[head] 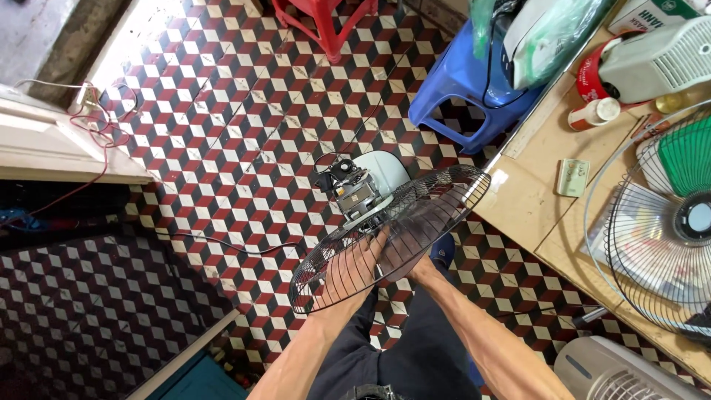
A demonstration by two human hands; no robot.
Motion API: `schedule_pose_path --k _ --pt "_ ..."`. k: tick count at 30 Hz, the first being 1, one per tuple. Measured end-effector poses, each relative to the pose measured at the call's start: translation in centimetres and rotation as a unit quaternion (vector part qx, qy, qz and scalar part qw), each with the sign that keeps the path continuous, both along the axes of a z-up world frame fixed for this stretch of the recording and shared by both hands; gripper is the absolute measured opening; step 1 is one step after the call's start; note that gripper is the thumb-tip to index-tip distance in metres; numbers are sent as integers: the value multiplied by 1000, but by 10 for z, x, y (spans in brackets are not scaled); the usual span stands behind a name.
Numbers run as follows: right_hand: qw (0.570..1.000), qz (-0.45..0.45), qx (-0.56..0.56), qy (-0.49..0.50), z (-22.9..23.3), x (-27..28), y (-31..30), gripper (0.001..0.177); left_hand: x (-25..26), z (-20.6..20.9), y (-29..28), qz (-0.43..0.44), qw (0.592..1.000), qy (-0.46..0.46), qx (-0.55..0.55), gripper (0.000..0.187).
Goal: Dismantling, cleaning, and reassembling the blades of an electric fan on a workbench.
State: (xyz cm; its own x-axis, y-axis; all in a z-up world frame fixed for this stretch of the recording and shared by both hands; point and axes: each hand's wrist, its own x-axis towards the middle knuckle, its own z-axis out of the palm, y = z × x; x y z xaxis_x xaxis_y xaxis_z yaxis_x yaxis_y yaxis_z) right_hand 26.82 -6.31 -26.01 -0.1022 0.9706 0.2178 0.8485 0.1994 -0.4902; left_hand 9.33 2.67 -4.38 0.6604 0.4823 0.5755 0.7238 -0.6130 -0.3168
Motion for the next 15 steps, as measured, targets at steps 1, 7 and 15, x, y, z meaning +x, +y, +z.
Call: schedule_pose_path --k 1,7,15 --pt "1000 2 -1 2 0 0 -1 21 0 6 0 2 1000 2 -1 35" --pt "982 -32 -119 141 27 5 12 22 -2 9 1 -26 990 45 -133 54" --pt "789 -114 -390 460 6 9 8 16 4 4 1 39 999 -21 -31 35"
